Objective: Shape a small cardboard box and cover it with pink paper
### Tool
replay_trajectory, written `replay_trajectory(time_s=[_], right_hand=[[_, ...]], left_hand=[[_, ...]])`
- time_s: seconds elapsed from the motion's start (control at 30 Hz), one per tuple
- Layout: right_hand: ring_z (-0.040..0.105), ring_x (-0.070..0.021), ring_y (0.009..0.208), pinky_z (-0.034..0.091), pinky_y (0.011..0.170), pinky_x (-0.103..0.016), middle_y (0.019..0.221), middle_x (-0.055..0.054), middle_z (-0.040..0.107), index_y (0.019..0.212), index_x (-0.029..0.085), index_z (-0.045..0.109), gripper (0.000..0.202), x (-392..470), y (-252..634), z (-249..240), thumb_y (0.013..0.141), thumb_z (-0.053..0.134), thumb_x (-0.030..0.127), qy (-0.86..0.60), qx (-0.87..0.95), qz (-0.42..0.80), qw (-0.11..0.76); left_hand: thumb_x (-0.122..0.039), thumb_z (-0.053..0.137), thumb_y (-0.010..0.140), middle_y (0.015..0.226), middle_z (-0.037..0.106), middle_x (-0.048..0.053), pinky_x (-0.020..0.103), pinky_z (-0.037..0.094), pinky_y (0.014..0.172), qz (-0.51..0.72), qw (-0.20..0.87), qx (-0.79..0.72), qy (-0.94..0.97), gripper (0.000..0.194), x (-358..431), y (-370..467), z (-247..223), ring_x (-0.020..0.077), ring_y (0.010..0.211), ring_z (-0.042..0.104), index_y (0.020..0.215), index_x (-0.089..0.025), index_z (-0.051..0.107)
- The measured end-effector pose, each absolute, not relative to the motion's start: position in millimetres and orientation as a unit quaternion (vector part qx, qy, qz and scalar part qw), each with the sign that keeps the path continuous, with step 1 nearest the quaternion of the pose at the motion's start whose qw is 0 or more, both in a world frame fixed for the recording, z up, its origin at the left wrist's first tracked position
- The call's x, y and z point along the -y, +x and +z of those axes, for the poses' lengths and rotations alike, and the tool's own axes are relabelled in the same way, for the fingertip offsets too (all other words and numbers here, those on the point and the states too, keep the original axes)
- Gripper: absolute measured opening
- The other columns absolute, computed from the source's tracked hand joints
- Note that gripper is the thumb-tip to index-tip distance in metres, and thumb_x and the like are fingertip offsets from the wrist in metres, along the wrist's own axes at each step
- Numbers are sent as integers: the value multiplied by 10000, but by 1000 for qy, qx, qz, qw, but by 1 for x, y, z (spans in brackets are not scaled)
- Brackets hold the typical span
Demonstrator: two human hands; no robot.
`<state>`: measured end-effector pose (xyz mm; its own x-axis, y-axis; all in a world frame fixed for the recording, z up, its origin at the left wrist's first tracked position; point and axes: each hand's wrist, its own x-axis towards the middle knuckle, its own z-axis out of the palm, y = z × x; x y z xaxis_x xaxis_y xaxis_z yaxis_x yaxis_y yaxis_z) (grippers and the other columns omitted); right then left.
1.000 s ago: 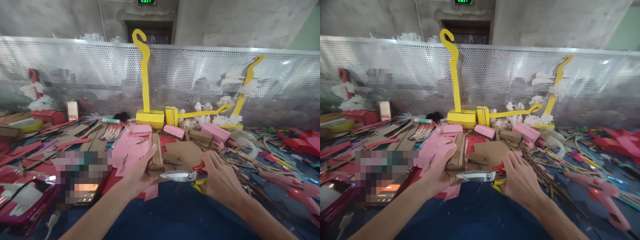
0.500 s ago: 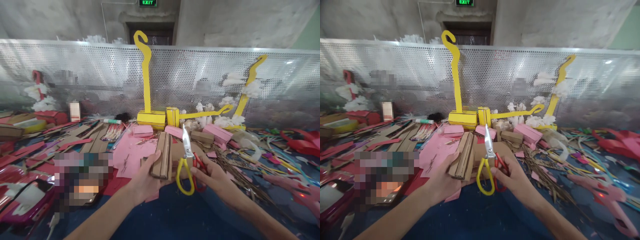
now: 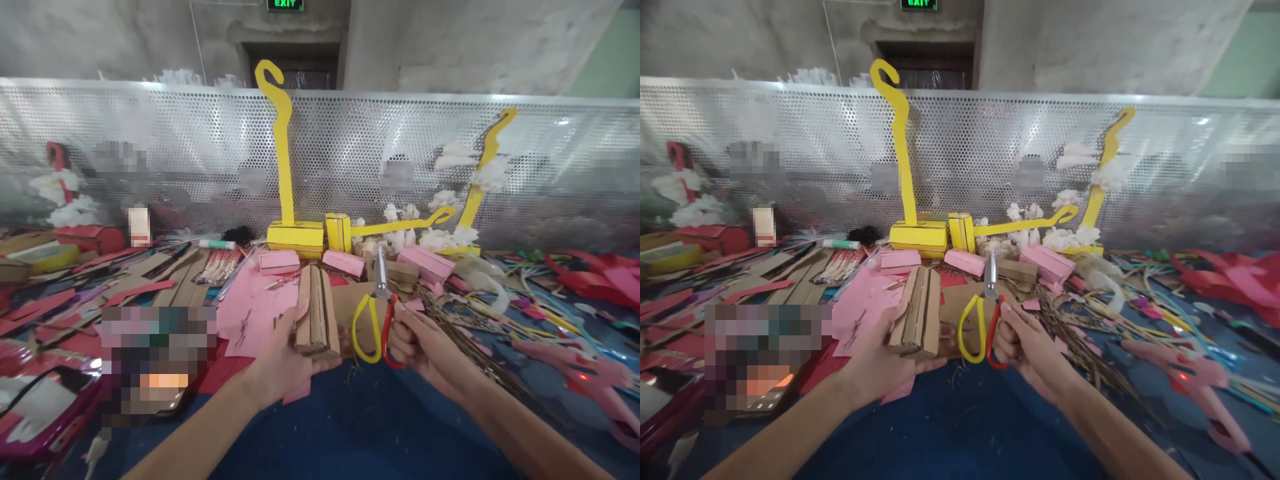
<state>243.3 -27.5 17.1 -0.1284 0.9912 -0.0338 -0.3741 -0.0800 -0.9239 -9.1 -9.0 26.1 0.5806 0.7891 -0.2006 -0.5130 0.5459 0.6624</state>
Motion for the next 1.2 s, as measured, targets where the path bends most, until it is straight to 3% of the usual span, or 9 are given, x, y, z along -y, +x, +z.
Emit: replay_trajectory(time_s=[0.2,0.33,0.43,0.53,0.73,1.0,1.07,1.2], right_hand=[[161,-65,468,201,456,-244,586,109,241,712,219,406,459,36,232,17,940,686,502,-348,405,669,518],[176,-52,442,189,434,-229,557,116,260,701,215,424,482,38,227,16,888,736,531,-364,382,694,489],[193,-46,433,186,426,-225,554,115,278,688,209,429,492,38,225,16,866,759,528,-375,374,693,489],[204,-42,441,185,431,-227,556,109,297,655,203,414,521,35,229,15,847,782,517,-392,391,676,486],[168,-41,448,160,435,-224,547,115,298,709,193,500,449,32,237,11,858,771,518,-410,402,661,484],[164,-44,467,230,458,-215,569,120,259,751,197,524,437,32,234,11,862,757,550,-392,407,666,487],[219,-48,457,268,470,-222,557,113,288,746,195,540,476,31,235,11,849,736,617,-409,437,645,476],[481,-115,557,382,552,-255,596,17,534,710,181,598,526,29,237,14,903,632,669,-483,556,496,461]], left_hand=[[-490,509,954,1039,745,168,433,489,980,392,848,-256,247,495,13,-5,26,280,976,696,1208,-93,659],[-582,515,919,990,725,167,444,490,919,316,887,-177,287,578,14,-6,26,315,939,696,1164,-85,682],[-600,538,879,874,701,138,428,499,843,338,882,-172,280,561,13,-8,28,259,744,661,1050,-93,705],[-587,520,887,807,678,108,368,479,667,409,851,-219,248,493,9,-13,37,184,577,543,935,-129,697],[-583,529,898,697,602,56,314,416,559,443,818,-274,242,460,6,-19,47,180,571,523,835,-151,674],[-584,463,921,814,687,133,317,418,566,457,818,-265,227,488,11,-13,40,199,607,557,918,-144,675],[-585,466,916,815,692,137,314,421,570,455,820,-263,226,488,12,-13,39,196,603,559,912,-142,672],[-626,480,885,775,677,125,300,402,546,431,831,-250,247,522,14,-16,39,194,588,555,861,-139,668]])
